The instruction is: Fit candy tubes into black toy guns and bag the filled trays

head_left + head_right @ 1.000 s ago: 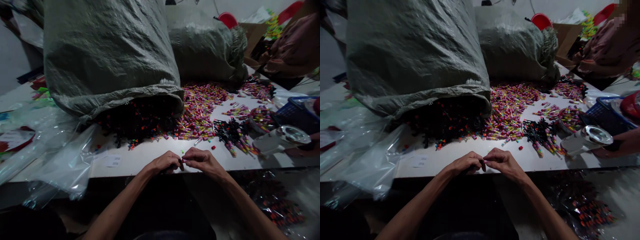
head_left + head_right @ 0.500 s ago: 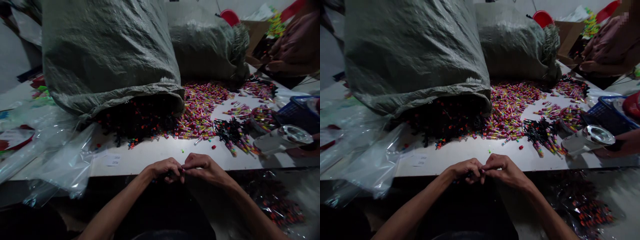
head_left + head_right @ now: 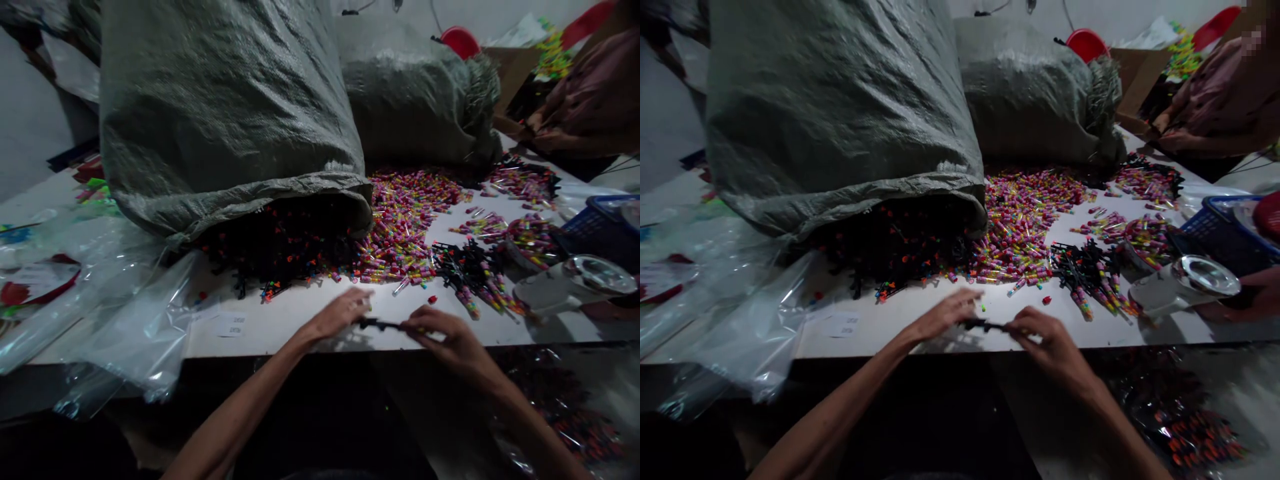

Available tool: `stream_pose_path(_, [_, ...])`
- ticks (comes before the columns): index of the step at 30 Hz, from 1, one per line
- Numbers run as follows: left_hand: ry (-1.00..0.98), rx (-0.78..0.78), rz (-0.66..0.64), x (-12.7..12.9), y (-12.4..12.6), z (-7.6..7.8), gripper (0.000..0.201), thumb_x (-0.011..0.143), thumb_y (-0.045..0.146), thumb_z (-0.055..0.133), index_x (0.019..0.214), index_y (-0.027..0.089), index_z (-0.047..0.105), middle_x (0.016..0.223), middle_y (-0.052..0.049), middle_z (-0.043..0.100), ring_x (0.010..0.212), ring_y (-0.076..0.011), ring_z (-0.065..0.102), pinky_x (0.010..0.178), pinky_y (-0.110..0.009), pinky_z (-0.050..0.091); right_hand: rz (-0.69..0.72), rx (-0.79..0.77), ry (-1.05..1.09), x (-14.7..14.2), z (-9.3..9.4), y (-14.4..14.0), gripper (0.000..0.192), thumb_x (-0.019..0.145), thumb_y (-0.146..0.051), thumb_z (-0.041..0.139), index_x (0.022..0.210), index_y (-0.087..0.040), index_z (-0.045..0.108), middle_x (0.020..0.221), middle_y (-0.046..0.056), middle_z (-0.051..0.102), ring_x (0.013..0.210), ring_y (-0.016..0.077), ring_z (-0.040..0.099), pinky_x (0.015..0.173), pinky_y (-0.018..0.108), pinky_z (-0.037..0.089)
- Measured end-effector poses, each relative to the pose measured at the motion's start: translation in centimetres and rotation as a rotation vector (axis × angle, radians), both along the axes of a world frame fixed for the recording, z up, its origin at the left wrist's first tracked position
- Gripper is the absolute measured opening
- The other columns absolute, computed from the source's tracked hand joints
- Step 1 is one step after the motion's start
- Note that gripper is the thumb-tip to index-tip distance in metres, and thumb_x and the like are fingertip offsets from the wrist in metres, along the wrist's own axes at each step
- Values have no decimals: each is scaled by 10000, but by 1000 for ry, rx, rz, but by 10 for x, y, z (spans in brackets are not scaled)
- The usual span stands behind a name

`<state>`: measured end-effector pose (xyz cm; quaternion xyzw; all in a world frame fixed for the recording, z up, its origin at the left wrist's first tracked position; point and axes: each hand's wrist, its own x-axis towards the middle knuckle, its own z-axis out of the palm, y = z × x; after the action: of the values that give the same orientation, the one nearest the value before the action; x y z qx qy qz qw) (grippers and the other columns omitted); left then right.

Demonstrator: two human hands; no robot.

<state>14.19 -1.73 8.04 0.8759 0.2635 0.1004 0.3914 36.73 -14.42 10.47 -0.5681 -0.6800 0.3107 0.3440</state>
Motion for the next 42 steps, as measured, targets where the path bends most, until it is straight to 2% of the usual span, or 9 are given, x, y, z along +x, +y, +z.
stream_pose_path(3, [125,499,218,-4,35,-10,285,897,159,373,1030,205,620,1066,-88,573,1008,-208,510,899,-390,373,-386,178,-132,66,-8,13,241,822,-396,576,884,-195,694,883,68,645,847,216,601,749,324,472])
stream_pose_path(7, [165,696,146,-9,63,-22,247,845,58,418,827,183,630,920,-84,593,956,-229,514,949,-476,299,-641,316,-547,109,-18,28,307,815,-387,546,994,-179,684,1019,106,630,1000,281,547,859,413,427])
stream_pose_path(12, [16,842,89,-2,62,-22,200,868,102,439,976,189,583,1075,-84,608,1047,-224,513,940,-448,312,-267,53,-766,47,-30,56,281,850,-162,455,1024,-249,659,1081,53,613,835,169,603,651,247,423])
stream_pose_path(17, [-151,513,223,3,31,-13,175,875,187,468,1033,181,544,957,-63,633,912,-179,570,808,-320,429,-54,33,-939,6,-45,79,300,837,-67,404,969,-198,640,1086,98,591,919,215,574,677,272,397])
stream_pose_path(23, [-27,349,337,8,16,-24,164,843,204,501,970,194,604,925,-63,646,887,-204,584,791,-335,442,-305,4,-303,0,-55,77,215,818,-202,495,1001,-160,600,870,80,637,740,194,587,643,291,421])
stream_pose_path(27, [-239,-108,529,24,10,-32,134,810,239,531,904,173,601,813,-35,650,728,-151,606,661,-271,469,-412,-184,604,-24,-45,69,274,750,-314,631,963,-146,588,677,22,640,586,160,590,576,282,456])
stream_pose_path(30, [-393,-337,652,35,1,-38,162,783,287,568,869,150,570,751,-19,625,649,-128,599,589,-244,477,-447,-199,915,-43,-43,66,276,668,-322,740,834,-151,602,726,21,646,692,182,638,653,300,488])
stream_pose_path(35, [-363,-150,808,42,6,-39,204,789,325,582,919,169,593,819,-27,600,748,-147,571,703,-296,474,-586,-142,960,-53,-50,72,334,604,-361,791,825,-146,662,724,18,643,616,140,589,560,262,460])
stream_pose_path(42, [61,394,903,60,70,-14,352,783,415,601,1008,145,587,1067,-160,561,975,-301,551,778,-409,445,-569,-233,1012,-39,-51,65,390,632,-349,787,939,-125,697,748,37,672,543,105,535,497,240,430])
